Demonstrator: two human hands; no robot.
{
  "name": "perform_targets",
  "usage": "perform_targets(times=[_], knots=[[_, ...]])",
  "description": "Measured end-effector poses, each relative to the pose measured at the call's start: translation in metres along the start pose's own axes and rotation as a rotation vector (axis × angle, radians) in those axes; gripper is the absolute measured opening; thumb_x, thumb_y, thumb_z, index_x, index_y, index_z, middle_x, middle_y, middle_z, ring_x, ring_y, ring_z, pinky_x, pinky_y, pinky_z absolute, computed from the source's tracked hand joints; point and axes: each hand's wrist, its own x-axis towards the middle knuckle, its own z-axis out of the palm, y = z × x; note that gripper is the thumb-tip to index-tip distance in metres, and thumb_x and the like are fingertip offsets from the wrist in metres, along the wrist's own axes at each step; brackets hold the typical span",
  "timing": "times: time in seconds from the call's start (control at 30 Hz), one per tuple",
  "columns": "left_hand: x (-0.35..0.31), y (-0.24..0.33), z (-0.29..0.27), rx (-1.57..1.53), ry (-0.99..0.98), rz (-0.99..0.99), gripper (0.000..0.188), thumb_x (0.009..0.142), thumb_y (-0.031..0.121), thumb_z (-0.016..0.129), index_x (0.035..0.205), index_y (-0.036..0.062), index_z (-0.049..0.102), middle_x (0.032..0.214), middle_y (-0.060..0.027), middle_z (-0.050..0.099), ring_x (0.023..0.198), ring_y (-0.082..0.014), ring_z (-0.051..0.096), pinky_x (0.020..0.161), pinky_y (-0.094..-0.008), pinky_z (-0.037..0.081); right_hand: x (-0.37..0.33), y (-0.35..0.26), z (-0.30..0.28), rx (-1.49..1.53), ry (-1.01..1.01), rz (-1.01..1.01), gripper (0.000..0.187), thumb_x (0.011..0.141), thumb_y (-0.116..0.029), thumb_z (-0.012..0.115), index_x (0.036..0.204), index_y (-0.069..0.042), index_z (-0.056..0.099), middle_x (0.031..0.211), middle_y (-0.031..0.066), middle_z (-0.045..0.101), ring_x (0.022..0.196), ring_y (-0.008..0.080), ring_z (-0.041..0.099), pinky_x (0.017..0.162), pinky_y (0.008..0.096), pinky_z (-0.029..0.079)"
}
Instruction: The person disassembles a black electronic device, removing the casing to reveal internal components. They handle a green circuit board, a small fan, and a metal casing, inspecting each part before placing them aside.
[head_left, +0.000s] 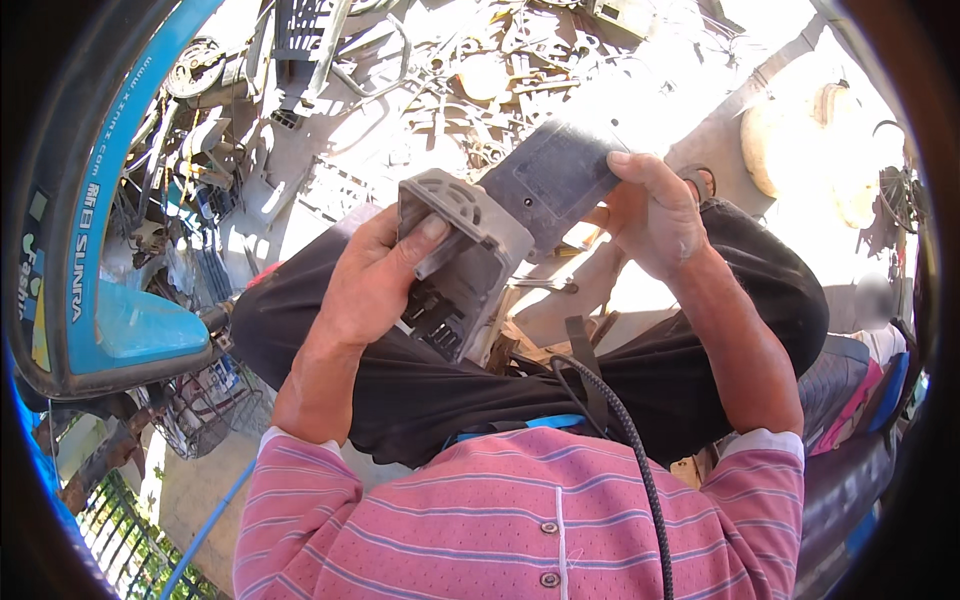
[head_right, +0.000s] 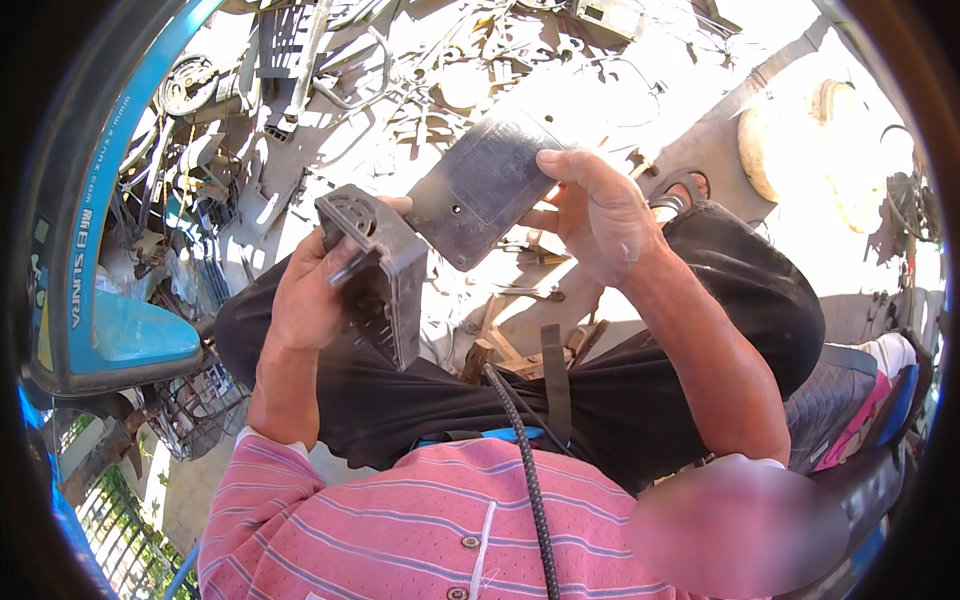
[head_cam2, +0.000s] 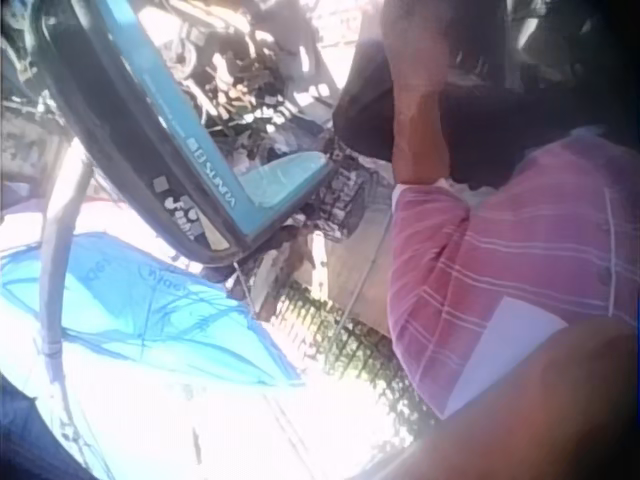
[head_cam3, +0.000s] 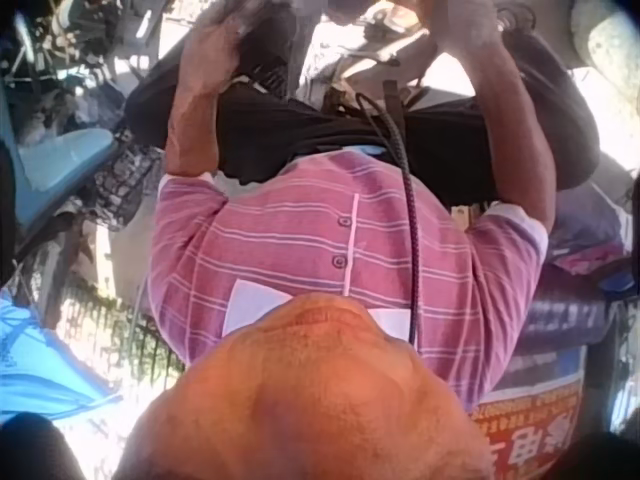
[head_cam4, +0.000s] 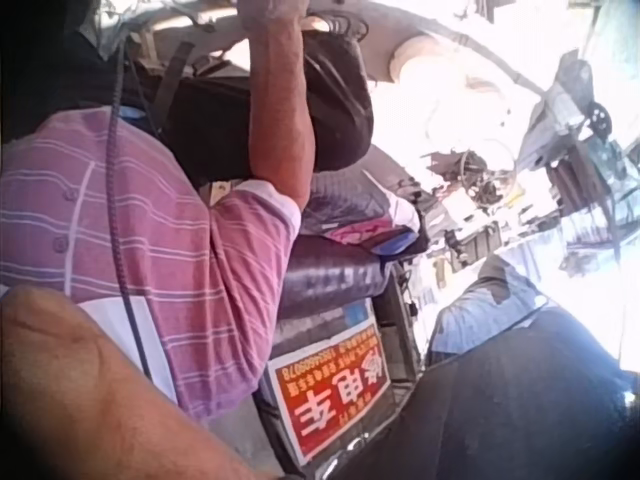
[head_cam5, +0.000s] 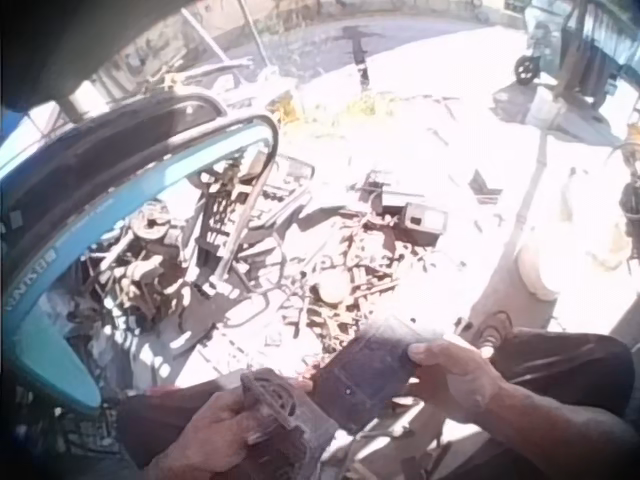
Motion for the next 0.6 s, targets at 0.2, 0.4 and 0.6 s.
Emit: perform_targets(times=[0.2, 0.4, 0.6], knots=[[0.041, -0.006, -0.028, -0.240, 0.412, -0.003, 0.033, 0.102, 0.018, 0.045, 0.126, 0.0003, 0.059, 0.110, -0.0131, 0.069, 0.090, -0.0216, 0.070, 0.078, -0.0321, 0.059, -0.006, 0.020, 0.012, -0.008, -0.021, 0.200, 0.050, 0.089, -0.031, 0.062, 0.126, 0.003, 0.056, 0.116, 0.0110, 0.064, 0.107, 0.0236, 0.062, 0.096, 0.0438, 0.048], [0.058, -0.017, -0.048, -0.512, -0.085, -0.131, 0.053, 0.104, 0.042, 0.033, 0.120, -0.0015, 0.059, 0.098, -0.0211, 0.068, 0.072, -0.0253, 0.069, 0.066, -0.0374, 0.061, -0.011, 0.031, 0.037, 0.101, -0.096, 0.389, 0.057, 0.087, -0.024, 0.063, 0.136, 0.000, 0.048, 0.122, 0.0126, 0.061, 0.110, 0.0234, 0.063, 0.097, 0.0431, 0.050], [0.067, -0.027, -0.028, -0.358, 0.100, -0.361, 0.056, 0.101, 0.047, 0.043, 0.104, -0.0041, 0.066, 0.089, -0.0160, 0.071, 0.069, -0.0219, 0.069, 0.058, -0.0329, 0.057, -0.010, 0.038, 0.039, 0.110, -0.247, 0.484, 0.065, 0.083, -0.021, 0.065, 0.140, 0.002, 0.043, 0.129, 0.0146, 0.059, 0.117, 0.0250, 0.060, 0.104, 0.0422, 0.045]])
